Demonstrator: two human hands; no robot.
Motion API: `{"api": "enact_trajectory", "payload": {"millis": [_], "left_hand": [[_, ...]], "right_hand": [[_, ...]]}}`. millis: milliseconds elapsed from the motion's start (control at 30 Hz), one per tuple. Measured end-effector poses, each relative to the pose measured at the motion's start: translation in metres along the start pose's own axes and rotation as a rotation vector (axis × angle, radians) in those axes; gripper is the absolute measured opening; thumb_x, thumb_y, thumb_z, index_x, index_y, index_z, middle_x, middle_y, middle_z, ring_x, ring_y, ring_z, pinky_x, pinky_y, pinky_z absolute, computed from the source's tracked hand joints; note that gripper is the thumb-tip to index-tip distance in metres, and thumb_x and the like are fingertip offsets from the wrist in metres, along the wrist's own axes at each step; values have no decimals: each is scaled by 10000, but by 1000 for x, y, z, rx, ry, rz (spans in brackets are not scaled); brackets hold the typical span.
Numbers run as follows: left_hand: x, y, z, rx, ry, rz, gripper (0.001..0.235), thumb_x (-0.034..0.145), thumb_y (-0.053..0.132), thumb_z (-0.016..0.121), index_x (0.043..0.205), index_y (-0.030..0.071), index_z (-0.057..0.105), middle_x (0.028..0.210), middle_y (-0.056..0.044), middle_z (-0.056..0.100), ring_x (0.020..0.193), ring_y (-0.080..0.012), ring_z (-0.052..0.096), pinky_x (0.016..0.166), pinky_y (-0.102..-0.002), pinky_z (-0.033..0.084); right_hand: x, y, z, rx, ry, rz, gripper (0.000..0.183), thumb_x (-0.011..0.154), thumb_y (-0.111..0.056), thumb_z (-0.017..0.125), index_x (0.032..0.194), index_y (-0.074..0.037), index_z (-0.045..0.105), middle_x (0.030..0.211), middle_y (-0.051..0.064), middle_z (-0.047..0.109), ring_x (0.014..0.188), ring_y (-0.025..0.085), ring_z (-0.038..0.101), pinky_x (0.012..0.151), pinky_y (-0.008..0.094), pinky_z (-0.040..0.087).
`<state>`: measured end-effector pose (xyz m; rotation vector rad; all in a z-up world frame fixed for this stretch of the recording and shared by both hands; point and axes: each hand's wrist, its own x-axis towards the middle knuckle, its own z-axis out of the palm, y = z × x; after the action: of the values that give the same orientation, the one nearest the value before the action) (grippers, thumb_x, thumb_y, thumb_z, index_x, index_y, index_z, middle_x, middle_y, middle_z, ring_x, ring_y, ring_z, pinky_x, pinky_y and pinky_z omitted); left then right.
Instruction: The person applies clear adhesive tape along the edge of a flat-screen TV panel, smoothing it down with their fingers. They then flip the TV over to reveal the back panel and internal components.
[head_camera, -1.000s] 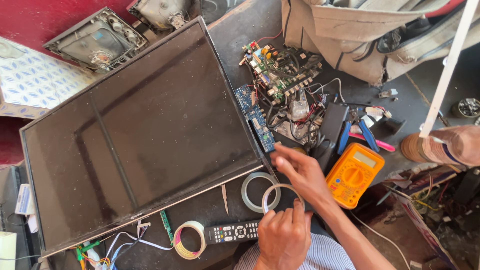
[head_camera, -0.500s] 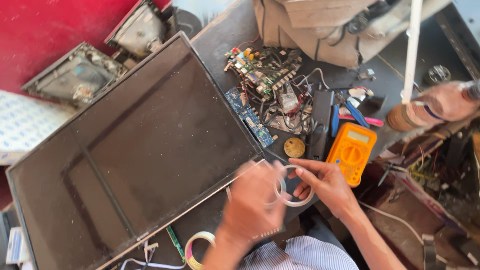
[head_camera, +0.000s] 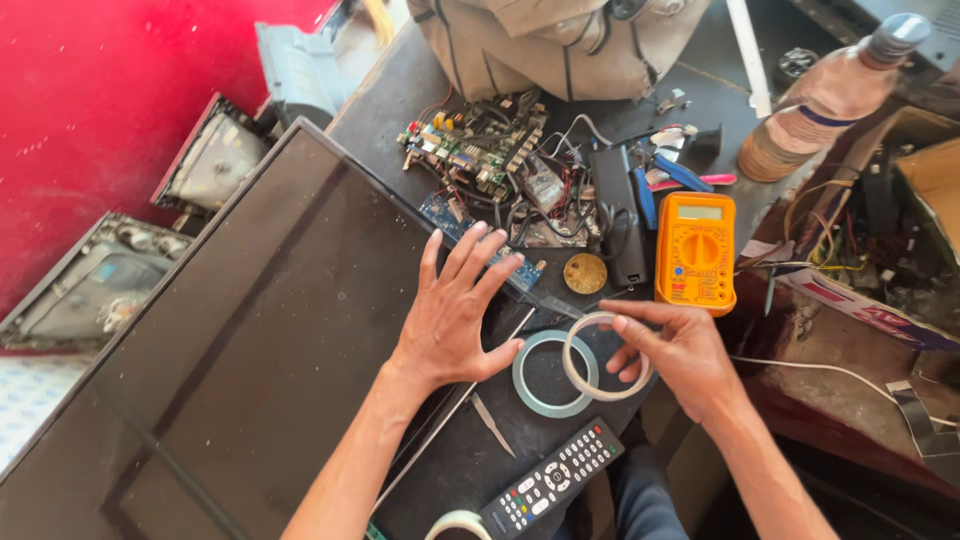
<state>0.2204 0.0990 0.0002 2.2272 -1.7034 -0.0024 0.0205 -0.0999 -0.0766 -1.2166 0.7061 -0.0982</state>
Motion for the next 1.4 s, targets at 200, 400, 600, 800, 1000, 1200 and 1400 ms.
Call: {"api": "enact_trajectory", "payload": {"millis": [200, 400, 600, 800, 1000, 1200, 1400], "left_hand": [[11, -15, 3, -47, -60, 124, 726, 665, 473, 786, 1222, 45, 604, 1293, -149, 609, 1382, -313, 490, 1268, -542, 159], [11, -14, 2, -126, -29, 100, 702, 643, 408, 806, 1206, 42, 600, 1260, -154, 611, 1290, -320, 544, 1263, -482, 237], [11, -12, 1, -154, 10, 112, 739, 641, 383, 802, 1252, 30, 582, 1289, -158, 588, 1323, -332, 524, 1271, -474, 253], [12, -10, 2, -135, 1, 114, 767, 633, 370, 797, 1273, 16, 566, 1301, -167, 585, 1337, -336, 512, 1265, -481, 238], [13, -11, 3, -157, 15, 134, 702, 637, 343, 804, 1224, 18, 595, 1260, -168, 616, 1299, -328, 544, 1259, -476, 255], [12, -9, 5, -184, 7, 104, 588, 633, 308, 800, 1138, 55, 635, 1161, -131, 653, 1204, -311, 592, 1231, -468, 304], [12, -9, 9, -199, 22, 111, 531, 607, 285, 791, 1080, 68, 680, 1116, -108, 652, 1146, -302, 591, 1138, -450, 366]], "right_hand": [[-10, 5, 15, 65, 36, -23, 339, 916, -111, 680, 1225, 12, 742, 983, 112, 789, 598, 149, 684, 495, 265, 540], [-16, 6, 23, 11, 87, -98, 315, 924, -109, 675, 1209, -2, 756, 987, 92, 748, 608, 137, 690, 485, 251, 526], [-26, 0, 32, -120, 196, -235, 279, 919, -80, 688, 1180, -28, 769, 1002, 58, 728, 630, 100, 682, 475, 230, 511], [-30, -16, 39, -331, 306, -414, 245, 895, -27, 702, 1120, -71, 789, 1000, 38, 756, 629, 79, 681, 467, 220, 492], [-21, -20, 32, -394, 298, -497, 238, 896, -10, 707, 1108, -73, 794, 957, 39, 757, 609, 82, 665, 533, 227, 498], [-22, -10, 33, -363, 284, -461, 221, 909, -17, 702, 1103, -74, 792, 938, 32, 736, 603, 79, 647, 523, 224, 497], [-20, -4, 34, -339, 288, -439, 216, 910, -28, 700, 1099, -74, 795, 942, 25, 728, 599, 79, 641, 521, 226, 493]]}}
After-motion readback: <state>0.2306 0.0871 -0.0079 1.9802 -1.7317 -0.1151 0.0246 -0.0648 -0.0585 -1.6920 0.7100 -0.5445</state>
